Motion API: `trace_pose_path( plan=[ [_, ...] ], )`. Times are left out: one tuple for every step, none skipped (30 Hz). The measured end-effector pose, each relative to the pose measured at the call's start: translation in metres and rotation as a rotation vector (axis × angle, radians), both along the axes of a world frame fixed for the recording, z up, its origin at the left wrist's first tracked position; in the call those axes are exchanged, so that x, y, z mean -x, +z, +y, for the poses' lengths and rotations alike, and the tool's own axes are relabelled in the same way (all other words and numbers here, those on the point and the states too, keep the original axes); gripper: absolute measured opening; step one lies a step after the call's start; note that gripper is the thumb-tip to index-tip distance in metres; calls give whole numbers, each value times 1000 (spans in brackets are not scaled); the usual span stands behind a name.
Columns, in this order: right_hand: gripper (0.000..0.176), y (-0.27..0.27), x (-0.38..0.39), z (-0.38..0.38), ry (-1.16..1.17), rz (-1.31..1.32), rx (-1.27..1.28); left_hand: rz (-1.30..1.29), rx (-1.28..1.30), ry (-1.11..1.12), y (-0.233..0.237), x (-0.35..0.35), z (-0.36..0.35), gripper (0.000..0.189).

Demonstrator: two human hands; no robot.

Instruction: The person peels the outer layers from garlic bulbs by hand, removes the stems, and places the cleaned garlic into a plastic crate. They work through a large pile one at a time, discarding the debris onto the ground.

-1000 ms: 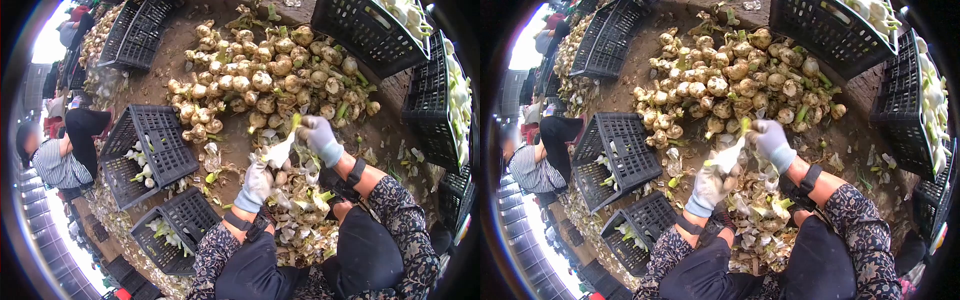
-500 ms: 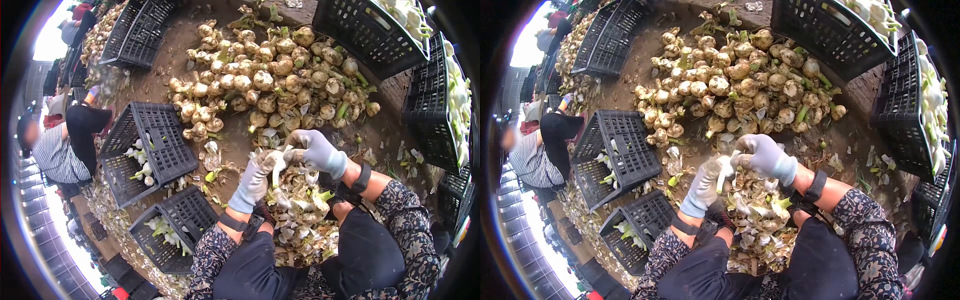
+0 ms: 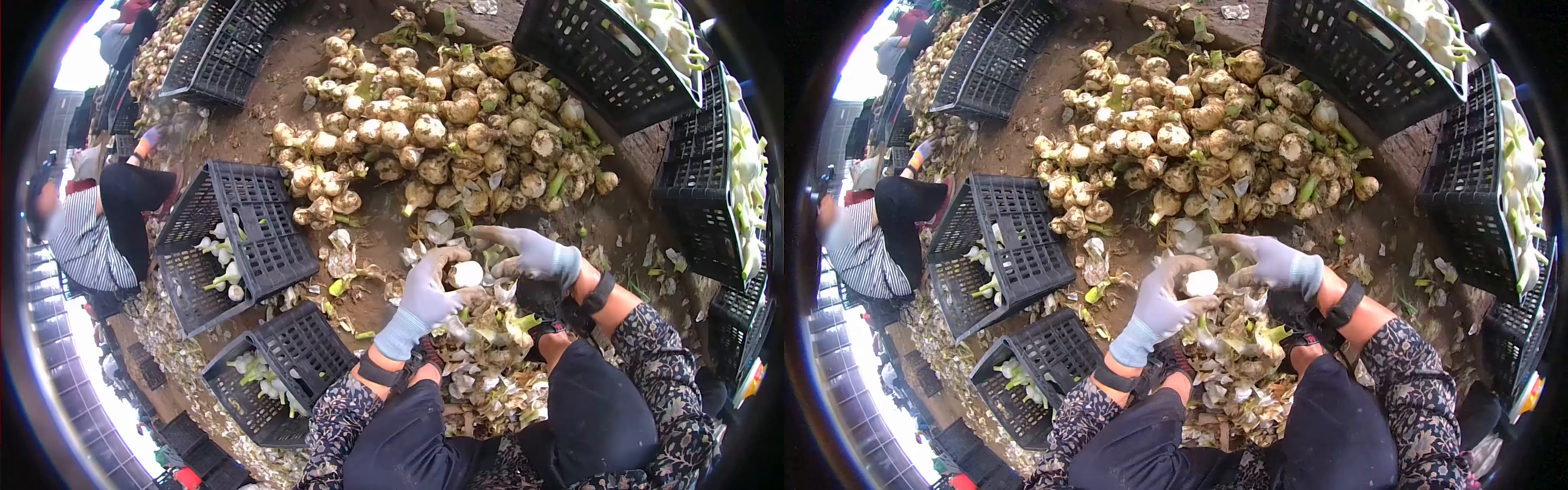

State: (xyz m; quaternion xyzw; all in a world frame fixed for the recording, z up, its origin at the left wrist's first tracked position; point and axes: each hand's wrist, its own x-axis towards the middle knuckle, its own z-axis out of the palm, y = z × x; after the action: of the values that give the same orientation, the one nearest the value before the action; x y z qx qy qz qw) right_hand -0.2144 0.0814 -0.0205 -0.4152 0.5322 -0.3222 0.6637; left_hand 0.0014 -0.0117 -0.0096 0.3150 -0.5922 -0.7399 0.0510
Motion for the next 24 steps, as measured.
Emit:
trace_pose_path(
  plan=[
    [71, 10, -3, -3, 3, 2, 2, -38, 388, 12, 1, 3, 0, 52],
    [70, 18, -6, -5, -34, -130, 63, -136, 550, -20, 4, 4, 1, 60],
    [69, 21, -12, -6, -73, -263, 122, -136, 551, -21, 10, 8, 3, 60],
    [64, 20, -26, -7, -175, -374, 86, -158, 630, 24, 16, 12, 5, 61],
    [58, 2, -35, -4, -181, -329, 72, -180, 708, 69, 19, 15, 7, 62],
    [56, 3, -39, -4, -261, -374, 10, -195, 784, 49, 20, 15, 5, 65],
    [54, 4, -42, -4, -340, -420, -52, -197, 784, 48, 18, 12, 2, 65],
    [54, 5, -40, -4, -340, -421, -52, -95, 686, 56, 12, 8, -1, 60],
    [54, 6, -36, -3, -357, -459, -59, 6, 587, 63, 11, 7, -4, 55],
    [54, 7, -33, -2, -376, -496, -65, 8, 587, 62, 11, 5, -6, 55],
    [54, 5, -30, -1, -379, -493, -65, 33, 584, 78, 12, 2, -7, 48],
    [53, 3, -29, -1, -389, -515, -79, 58, 581, 93, 17, 4, -8, 41],
    [52, 2, -28, -1, -398, -537, -93, 59, 579, 92, 21, 7, -7, 41],
    [49, 3, -28, -1, -416, -526, -98, 58, 700, 97, 25, 10, -7, 34],
    [49, 5, -28, -2, -416, -526, -100, 57, 822, 101, 29, 12, -7, 28],
    [48, 7, -27, -2, -404, -493, -132, 57, 820, 101, 29, 12, -7, 28],
    [47, 8, -26, -3, -391, -460, -164, 18, 883, 33, 29, 11, -7, 28],
    [47, 7, -25, -2, -391, -460, -164, -21, 947, -35, 30, 10, -8, 28],
    [48, 4, -25, 0, -379, -458, -184, -22, 946, -35, 31, 9, -9, 28],
    [48, 3, -24, 0, -367, -457, -204, -30, 971, -102, 33, 9, -10, 26],
    [48, 6, -23, 0, -367, -457, -204, -38, 996, -170, 34, 10, -10, 25],
    [49, 12, -21, 0, -338, -422, -213, -38, 995, -169, 34, 11, -10, 25],
    [49, 14, -20, 0, -310, -388, -223, -40, 1028, -181, 33, 13, -8, 23],
    [49, 12, -20, 1, -311, -387, -225, -41, 1060, -194, 31, 14, -8, 22]
  ],
)
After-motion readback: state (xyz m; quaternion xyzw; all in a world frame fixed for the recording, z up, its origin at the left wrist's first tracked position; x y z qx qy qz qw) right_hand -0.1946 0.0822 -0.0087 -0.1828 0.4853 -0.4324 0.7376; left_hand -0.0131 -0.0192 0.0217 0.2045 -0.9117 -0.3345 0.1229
